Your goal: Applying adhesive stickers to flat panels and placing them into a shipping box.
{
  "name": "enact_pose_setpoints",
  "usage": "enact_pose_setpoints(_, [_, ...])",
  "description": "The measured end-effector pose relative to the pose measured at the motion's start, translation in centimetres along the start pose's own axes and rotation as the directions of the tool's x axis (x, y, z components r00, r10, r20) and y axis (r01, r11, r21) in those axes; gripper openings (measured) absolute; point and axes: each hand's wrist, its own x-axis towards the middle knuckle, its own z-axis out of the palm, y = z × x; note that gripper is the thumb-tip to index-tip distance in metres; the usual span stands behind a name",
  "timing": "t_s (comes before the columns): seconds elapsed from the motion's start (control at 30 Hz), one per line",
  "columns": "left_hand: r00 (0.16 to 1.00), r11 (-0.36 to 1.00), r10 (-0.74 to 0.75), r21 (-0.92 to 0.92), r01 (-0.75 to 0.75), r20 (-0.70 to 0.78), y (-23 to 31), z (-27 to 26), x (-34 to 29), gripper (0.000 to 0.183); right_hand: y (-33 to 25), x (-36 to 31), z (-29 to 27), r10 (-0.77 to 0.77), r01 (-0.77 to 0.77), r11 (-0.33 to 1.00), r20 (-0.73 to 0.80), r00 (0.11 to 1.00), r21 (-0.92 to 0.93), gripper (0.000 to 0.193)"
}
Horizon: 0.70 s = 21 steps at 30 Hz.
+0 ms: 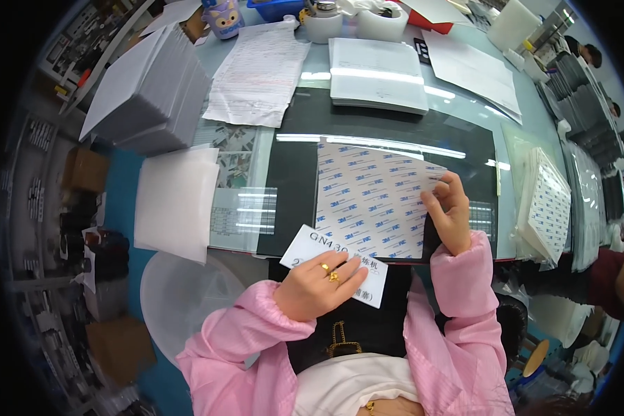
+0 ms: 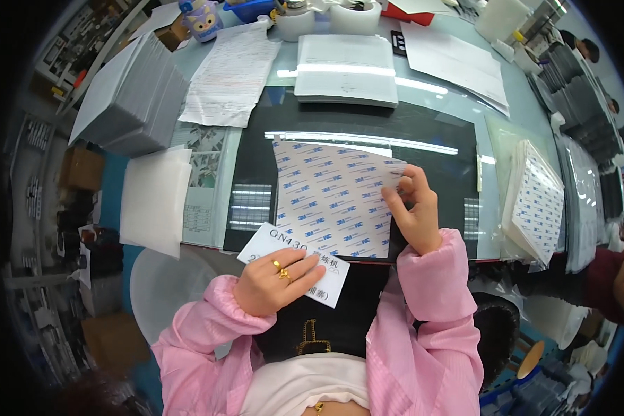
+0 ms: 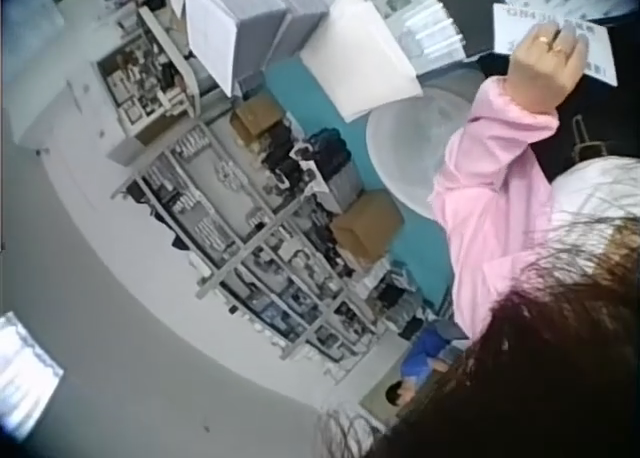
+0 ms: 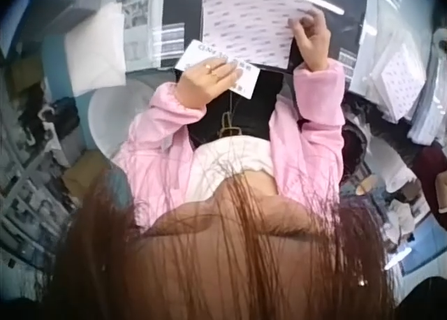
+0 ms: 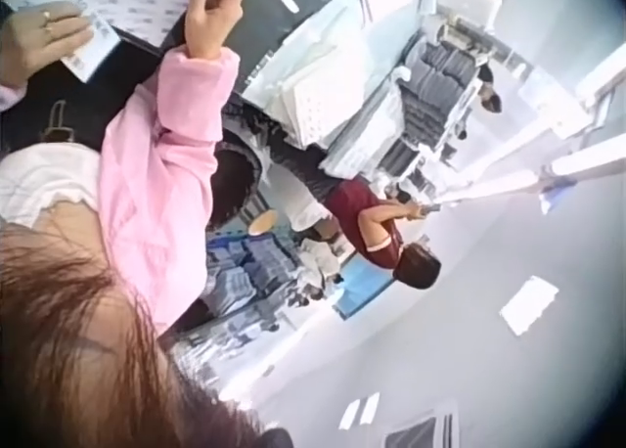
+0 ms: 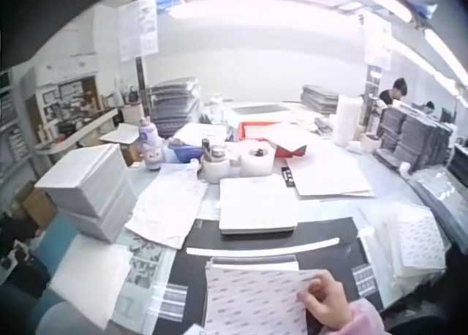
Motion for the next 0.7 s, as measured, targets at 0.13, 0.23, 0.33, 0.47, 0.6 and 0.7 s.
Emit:
enact_pose_setpoints(0.13, [0.998, 0.997, 0.058, -0.05, -0.058, 0.013, -1.8, 1.2, 2.3, 0.029, -0.7, 0.2, -0.7, 0.003, -0.003, 0.984, 0.002, 1.0, -0.18, 0.028])
enact_pose_setpoints(0.23, [0.997, 0.991, 0.081, -0.107, -0.081, -0.001, -3.3, 2.6, 4.0, 0.029, -1.0, 1.3, -1.3, -0.359, 0.316, 0.794, 0.019, 0.933, -0.519, 0.027])
enact_pose_setpoints(0.33, [0.995, 0.987, 0.098, -0.131, -0.097, 0.002, -4.7, 3.8, 6.3, 0.028, -0.2, 2.1, -1.9, -0.317, 0.286, 0.757, 0.053, 0.947, -0.587, 0.025])
enact_pose_setpoints(0.47, [0.991, 0.979, 0.133, -0.16, -0.127, 0.027, -6.6, 5.8, 9.7, 0.024, 0.6, 3.2, -2.2, -0.343, 0.242, 0.556, 0.046, 0.938, -0.795, 0.03])
enact_pose_setpoints(0.6, [0.995, 0.961, 0.092, -0.265, -0.077, 0.046, -8.4, 8.7, 13.3, 0.019, 2.2, 5.1, -4.9, -0.254, -0.015, 0.592, -0.204, 0.945, -0.806, 0.046])
enact_pose_setpoints(0.7, [0.983, 0.948, 0.164, -0.287, -0.136, 0.076, -10.0, 10.0, 15.6, 0.018, 3.3, 5.3, -5.3, -0.264, -0.007, 0.658, -0.24, 0.934, -0.753, 0.043])
